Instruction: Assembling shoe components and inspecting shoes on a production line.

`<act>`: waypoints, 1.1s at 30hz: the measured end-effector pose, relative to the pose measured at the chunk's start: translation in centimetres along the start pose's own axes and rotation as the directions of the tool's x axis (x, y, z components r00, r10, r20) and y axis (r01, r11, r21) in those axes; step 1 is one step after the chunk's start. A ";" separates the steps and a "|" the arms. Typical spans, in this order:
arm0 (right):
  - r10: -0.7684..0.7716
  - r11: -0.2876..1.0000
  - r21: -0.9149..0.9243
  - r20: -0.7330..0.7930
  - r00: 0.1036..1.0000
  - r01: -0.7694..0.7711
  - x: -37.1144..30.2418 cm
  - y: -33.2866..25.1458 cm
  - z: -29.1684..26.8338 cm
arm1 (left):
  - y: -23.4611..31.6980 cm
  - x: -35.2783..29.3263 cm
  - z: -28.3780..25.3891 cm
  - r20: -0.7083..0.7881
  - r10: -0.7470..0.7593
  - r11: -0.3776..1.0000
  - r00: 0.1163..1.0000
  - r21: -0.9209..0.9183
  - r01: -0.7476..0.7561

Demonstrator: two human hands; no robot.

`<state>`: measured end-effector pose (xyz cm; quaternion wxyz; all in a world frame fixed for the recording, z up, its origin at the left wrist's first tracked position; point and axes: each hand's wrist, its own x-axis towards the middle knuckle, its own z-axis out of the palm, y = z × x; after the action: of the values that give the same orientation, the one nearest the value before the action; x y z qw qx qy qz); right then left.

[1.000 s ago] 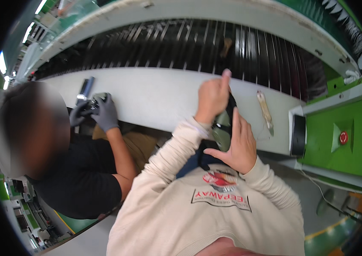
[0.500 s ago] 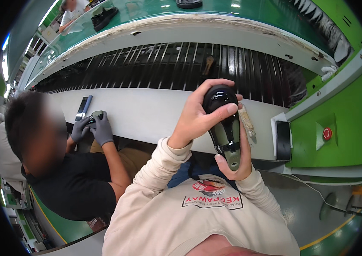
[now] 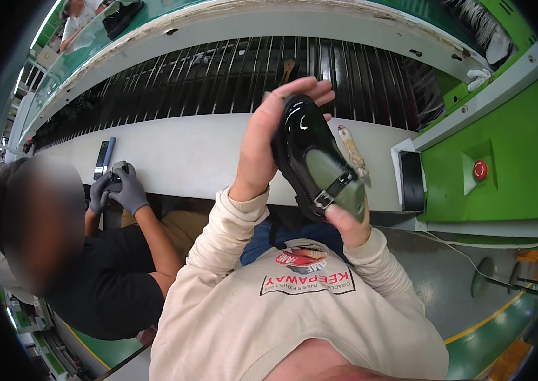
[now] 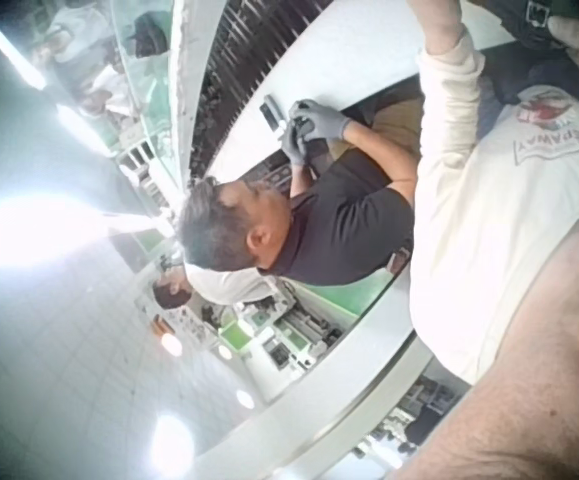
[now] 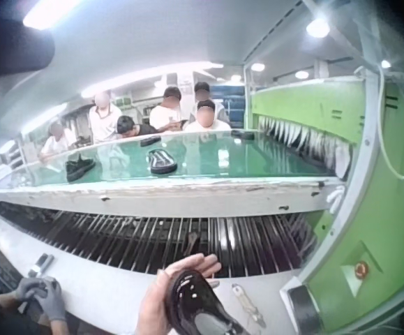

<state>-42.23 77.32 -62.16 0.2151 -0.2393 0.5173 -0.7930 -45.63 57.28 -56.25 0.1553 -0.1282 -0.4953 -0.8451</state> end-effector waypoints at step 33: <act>-0.693 0.706 -0.291 -0.098 0.714 0.646 20.2 -15.6 5.0 | -9.1 -3.6 -8.6 -0.077 -0.194 0.564 0.978 0.807 0.175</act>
<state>-56.73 67.63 -42.85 -0.1722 -0.3540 0.5034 -0.7692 -46.43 54.43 -68.92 0.1022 0.0003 -0.8377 -0.5366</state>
